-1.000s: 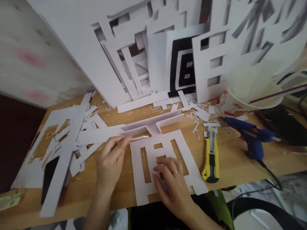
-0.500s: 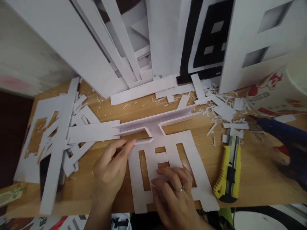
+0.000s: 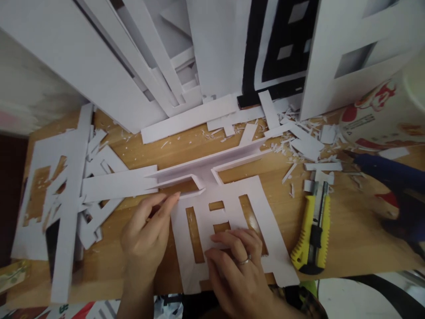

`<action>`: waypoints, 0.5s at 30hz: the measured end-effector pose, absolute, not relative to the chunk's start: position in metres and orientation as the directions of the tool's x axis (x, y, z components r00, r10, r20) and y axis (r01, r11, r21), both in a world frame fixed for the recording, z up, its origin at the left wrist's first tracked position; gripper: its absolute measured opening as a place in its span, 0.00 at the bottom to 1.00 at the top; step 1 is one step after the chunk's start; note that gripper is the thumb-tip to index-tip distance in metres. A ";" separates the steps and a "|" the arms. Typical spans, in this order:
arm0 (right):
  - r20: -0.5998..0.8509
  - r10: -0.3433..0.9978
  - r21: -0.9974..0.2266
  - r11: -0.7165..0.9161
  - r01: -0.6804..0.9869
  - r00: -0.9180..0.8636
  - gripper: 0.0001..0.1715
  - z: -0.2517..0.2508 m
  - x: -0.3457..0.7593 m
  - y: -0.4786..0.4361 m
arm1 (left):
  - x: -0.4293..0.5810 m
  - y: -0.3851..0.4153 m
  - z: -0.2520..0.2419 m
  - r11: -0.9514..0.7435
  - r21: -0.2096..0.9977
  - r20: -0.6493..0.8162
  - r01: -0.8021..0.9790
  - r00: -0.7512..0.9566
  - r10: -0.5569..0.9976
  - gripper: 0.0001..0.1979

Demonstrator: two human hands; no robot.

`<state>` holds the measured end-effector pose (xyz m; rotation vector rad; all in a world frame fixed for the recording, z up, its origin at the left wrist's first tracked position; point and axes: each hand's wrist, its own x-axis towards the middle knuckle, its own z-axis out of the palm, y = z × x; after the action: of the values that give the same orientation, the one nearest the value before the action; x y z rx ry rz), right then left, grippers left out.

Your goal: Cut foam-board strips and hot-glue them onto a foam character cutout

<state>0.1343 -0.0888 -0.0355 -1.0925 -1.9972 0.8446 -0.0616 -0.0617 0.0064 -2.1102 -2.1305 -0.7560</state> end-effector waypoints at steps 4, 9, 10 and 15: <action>0.262 0.880 -0.796 0.429 0.426 -0.397 0.08 -0.036 0.135 -0.089 | -0.061 -0.062 0.004 -0.027 0.315 0.356 0.949 -0.091 0.930 0.12; 0.245 0.879 -0.793 0.425 0.436 -0.410 0.10 -0.037 0.137 -0.090 | -0.063 -0.060 0.002 -0.049 0.319 0.350 0.946 -0.070 0.934 0.12; 0.245 0.879 -0.793 0.424 0.437 -0.408 0.10 -0.036 0.137 -0.090 | -0.064 -0.060 0.002 -0.046 0.315 0.354 0.948 -0.073 0.932 0.12; 0.245 0.877 -0.799 0.424 0.426 -0.414 0.09 -0.034 0.137 -0.087 | -0.063 -0.060 0.002 -0.081 0.250 0.386 0.965 -0.023 0.922 0.15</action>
<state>0.1367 -0.0870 -0.0343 -1.0972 -2.0117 0.8645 -0.0633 -0.0601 0.0024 -2.1288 -2.0649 -0.7087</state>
